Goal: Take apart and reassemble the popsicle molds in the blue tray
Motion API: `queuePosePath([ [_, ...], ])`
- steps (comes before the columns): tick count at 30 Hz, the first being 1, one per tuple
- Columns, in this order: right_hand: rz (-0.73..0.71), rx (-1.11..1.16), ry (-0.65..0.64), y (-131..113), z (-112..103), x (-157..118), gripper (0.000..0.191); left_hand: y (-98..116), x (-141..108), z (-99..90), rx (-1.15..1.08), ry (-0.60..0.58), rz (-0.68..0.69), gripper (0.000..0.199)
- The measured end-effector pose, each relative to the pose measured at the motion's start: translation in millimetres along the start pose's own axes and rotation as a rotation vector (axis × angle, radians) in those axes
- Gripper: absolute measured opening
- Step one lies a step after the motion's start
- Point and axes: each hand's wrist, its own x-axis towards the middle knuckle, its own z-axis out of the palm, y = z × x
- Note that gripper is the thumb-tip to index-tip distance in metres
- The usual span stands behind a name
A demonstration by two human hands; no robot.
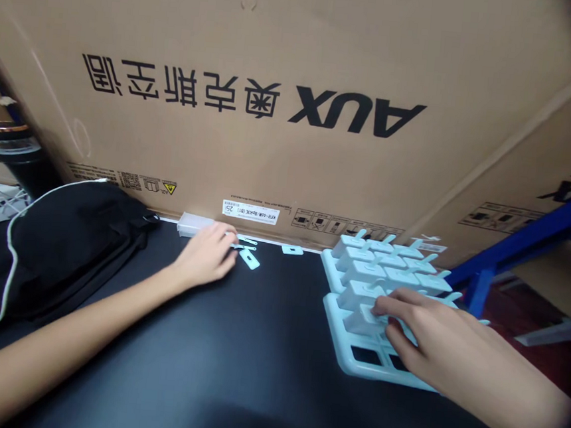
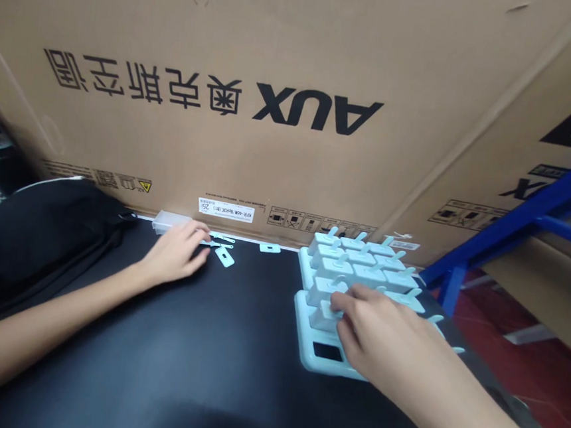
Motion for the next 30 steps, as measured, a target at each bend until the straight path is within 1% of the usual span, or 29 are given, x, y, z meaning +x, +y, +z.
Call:
queuePosePath([
  [2,-0.045,-0.078,-0.019,-5.5,-6.8,0.0,0.022,-28.5,4.1,-10.9,0.133,-0.041,-0.088,0.026],
  [4,-0.087,-0.141,0.046,-17.3,-16.5,5.5,0.022,-53.7,5.8,-23.6,0.209,-0.121,-0.166,0.034],
  [5,-0.102,-0.159,0.091,-26.4,-21.0,10.9,0.022,-64.5,5.8,-29.9,0.239,-0.176,-0.213,0.039],
  [7,-0.124,-0.16,0.144,-51.3,-25.7,26.8,0.022,-82.6,4.7,-41.0,0.282,-0.33,-0.301,0.045],
  [8,-0.144,-0.142,0.138,-66.2,-24.5,36.6,0.022,-90.0,3.7,-45.5,0.286,-0.412,-0.349,0.048],
  [10,-0.207,-0.084,0.09,-97.3,-13.6,57.3,0.021,-101.9,1.7,-51.4,0.254,-0.543,-0.433,0.055],
  [12,-0.284,-0.025,0.005,-124.1,6.7,76.1,0.022,-109.9,0.1,-53.8,0.214,-0.595,-0.475,0.056],
  [13,-0.313,-0.001,-0.023,-134.3,18.6,83.8,0.023,-112.4,-0.3,-54.3,0.202,-0.596,-0.48,0.053],
  [15,-0.346,0.021,-0.066,-147.3,41.3,94.7,0.026,-114.0,-0.5,-54.6,0.192,-0.588,-0.481,0.049],
  [17,-0.345,0.02,-0.094,-152.0,57.9,99.7,0.027,-112.1,0.3,-54.8,0.181,-0.596,-0.49,0.048],
  [19,-0.325,0.008,-0.103,-151.4,66.6,99.7,0.024,-108.6,1.6,-54.7,0.173,-0.606,-0.503,0.05],
  [22,-0.298,-0.025,-0.09,-146.6,68.7,94.0,0.019,-104.7,3.6,-52.0,0.169,-0.601,-0.514,0.051],
  [26,-0.29,-0.067,-0.079,-139.2,67.0,79.9,0.015,-103.2,4.0,-43.8,0.182,-0.548,-0.466,0.049],
  [30,-0.295,-0.072,-0.05,-133.2,66.4,63.0,0.012,-98.2,2.8,-37.9,0.324,-0.47,-0.401,0.041],
])
